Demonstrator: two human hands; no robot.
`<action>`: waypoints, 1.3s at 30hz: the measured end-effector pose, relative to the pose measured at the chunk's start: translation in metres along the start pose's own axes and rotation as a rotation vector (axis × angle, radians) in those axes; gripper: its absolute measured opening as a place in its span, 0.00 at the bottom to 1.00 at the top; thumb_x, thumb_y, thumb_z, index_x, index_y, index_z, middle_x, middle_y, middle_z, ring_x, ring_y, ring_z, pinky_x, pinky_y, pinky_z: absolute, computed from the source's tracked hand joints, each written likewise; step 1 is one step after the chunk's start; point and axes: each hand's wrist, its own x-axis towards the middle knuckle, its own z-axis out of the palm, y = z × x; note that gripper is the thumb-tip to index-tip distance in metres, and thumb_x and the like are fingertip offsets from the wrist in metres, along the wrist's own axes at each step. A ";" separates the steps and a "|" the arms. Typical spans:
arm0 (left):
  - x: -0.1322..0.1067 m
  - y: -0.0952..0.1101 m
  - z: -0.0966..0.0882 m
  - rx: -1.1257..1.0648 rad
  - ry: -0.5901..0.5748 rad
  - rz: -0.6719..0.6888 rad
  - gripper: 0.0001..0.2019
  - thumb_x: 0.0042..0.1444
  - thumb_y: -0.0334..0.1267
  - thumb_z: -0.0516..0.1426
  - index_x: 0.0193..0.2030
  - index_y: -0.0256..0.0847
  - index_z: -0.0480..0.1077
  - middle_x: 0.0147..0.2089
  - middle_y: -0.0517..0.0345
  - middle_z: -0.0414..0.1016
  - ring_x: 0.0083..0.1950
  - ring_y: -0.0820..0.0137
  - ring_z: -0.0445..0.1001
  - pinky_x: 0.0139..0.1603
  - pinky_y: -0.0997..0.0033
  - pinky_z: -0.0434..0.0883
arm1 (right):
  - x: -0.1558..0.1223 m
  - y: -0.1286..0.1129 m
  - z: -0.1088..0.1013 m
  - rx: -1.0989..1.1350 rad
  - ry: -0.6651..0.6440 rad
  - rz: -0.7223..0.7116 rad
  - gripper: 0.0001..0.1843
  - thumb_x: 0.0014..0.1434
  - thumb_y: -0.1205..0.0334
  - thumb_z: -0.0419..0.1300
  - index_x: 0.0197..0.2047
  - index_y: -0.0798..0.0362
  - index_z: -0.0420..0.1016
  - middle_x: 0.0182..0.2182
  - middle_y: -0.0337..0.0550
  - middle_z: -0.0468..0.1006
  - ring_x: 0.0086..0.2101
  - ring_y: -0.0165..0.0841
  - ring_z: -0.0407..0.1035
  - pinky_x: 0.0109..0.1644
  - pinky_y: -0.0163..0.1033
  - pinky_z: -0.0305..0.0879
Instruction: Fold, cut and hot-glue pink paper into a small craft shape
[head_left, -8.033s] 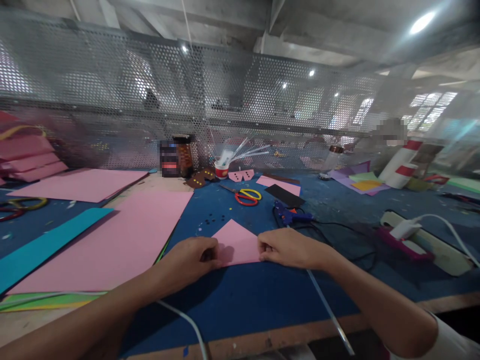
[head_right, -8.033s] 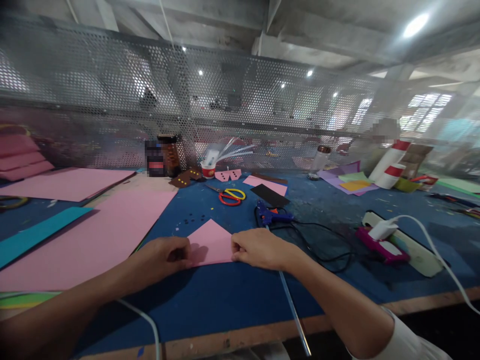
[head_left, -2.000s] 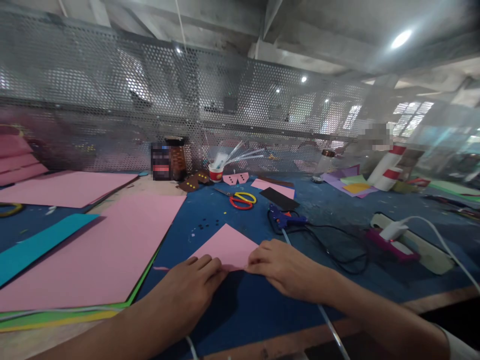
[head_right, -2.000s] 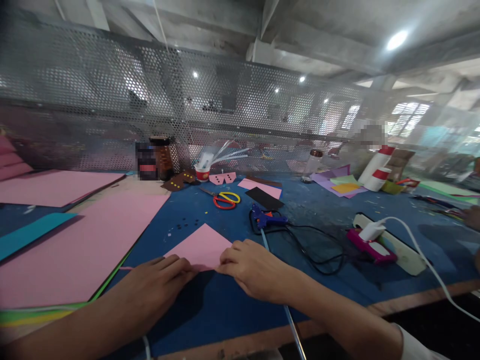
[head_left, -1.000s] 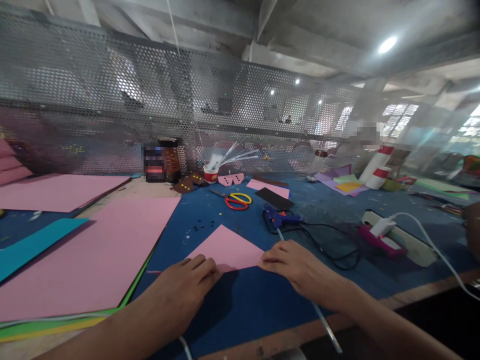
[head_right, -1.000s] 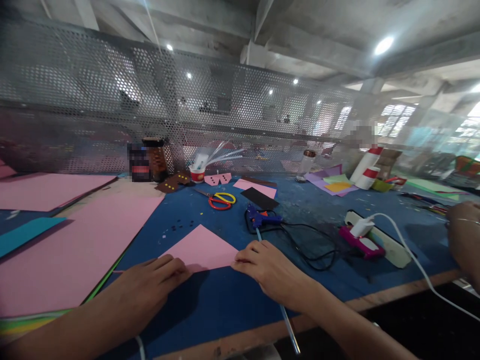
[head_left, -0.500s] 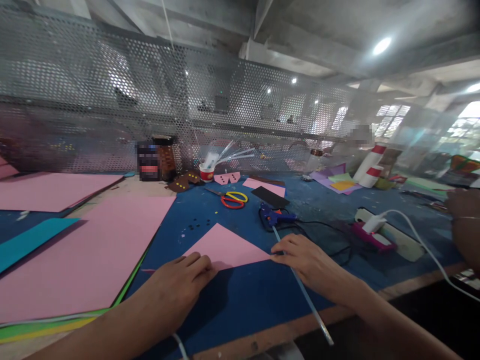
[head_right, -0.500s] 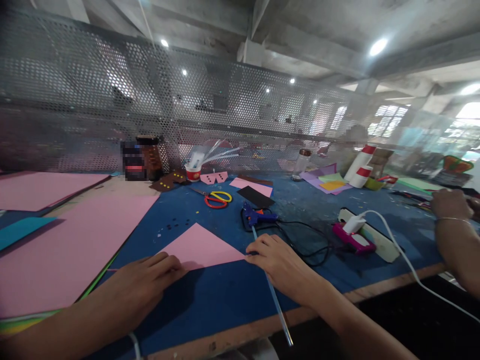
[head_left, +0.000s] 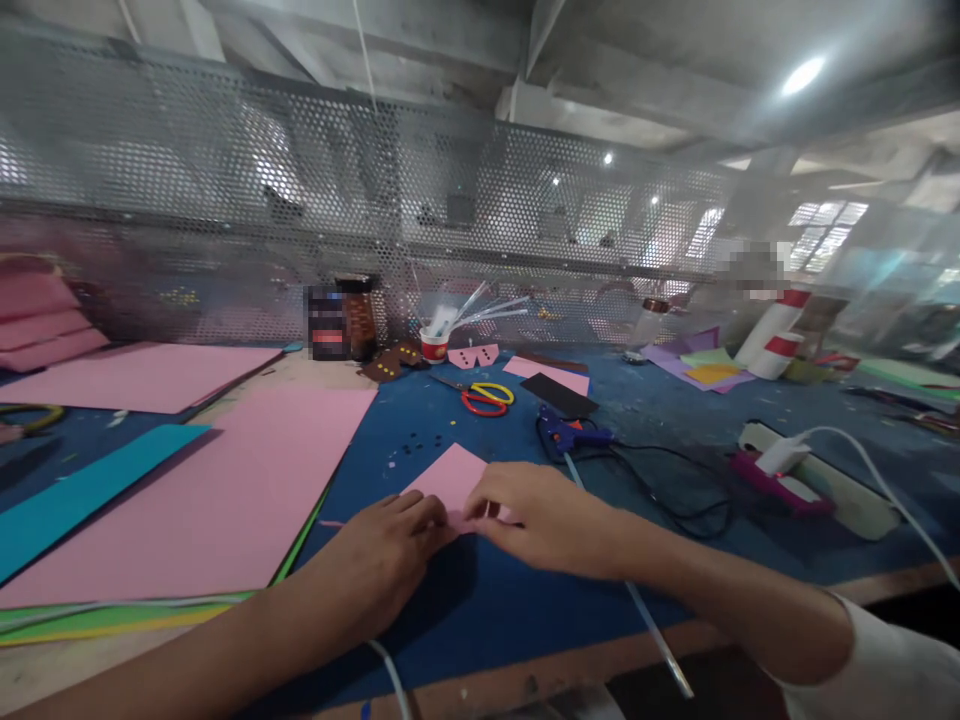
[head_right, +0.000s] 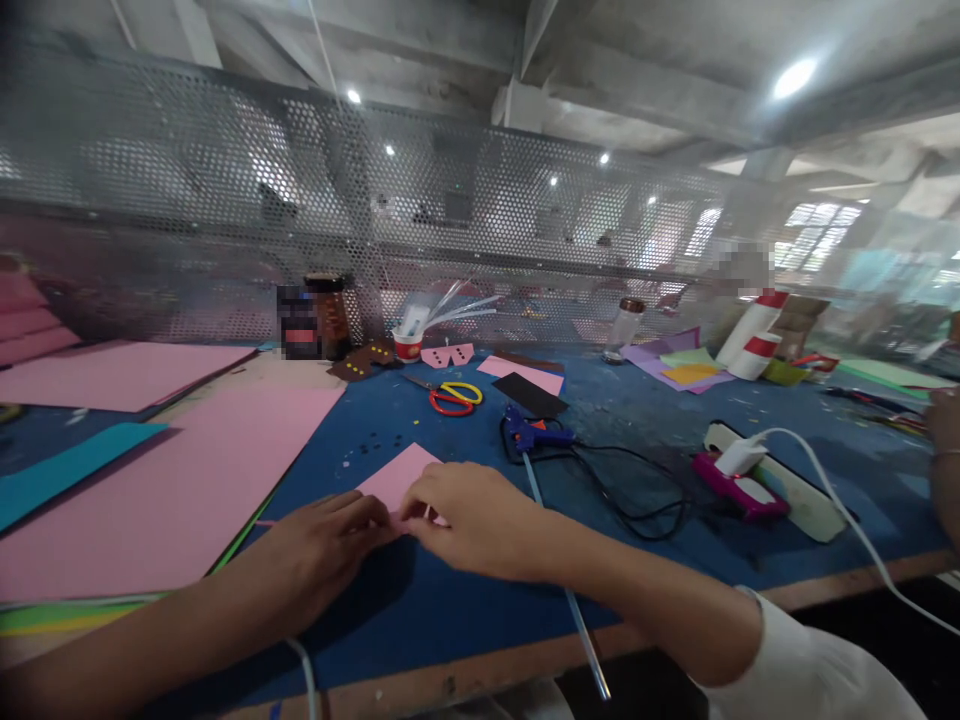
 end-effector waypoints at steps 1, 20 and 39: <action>0.001 -0.002 0.001 -0.041 -0.017 -0.013 0.16 0.59 0.23 0.49 0.46 0.41 0.74 0.45 0.52 0.74 0.45 0.65 0.71 0.48 0.67 0.69 | 0.009 0.003 0.005 0.015 -0.041 0.014 0.09 0.64 0.66 0.57 0.45 0.52 0.76 0.41 0.41 0.79 0.41 0.32 0.71 0.46 0.36 0.63; 0.004 -0.039 -0.019 -0.441 -0.266 -0.512 0.04 0.50 0.38 0.60 0.34 0.43 0.75 0.31 0.62 0.76 0.33 0.68 0.73 0.31 0.73 0.60 | 0.022 0.027 0.028 0.160 -0.111 0.133 0.07 0.56 0.69 0.59 0.39 0.52 0.75 0.35 0.38 0.75 0.34 0.28 0.67 0.37 0.32 0.59; -0.003 -0.064 -0.042 -0.675 -0.494 -0.518 0.07 0.45 0.39 0.61 0.30 0.40 0.78 0.25 0.62 0.75 0.28 0.69 0.72 0.25 0.75 0.60 | 0.021 0.029 0.030 0.162 -0.120 0.127 0.06 0.57 0.68 0.58 0.38 0.52 0.74 0.36 0.38 0.74 0.33 0.28 0.67 0.37 0.32 0.59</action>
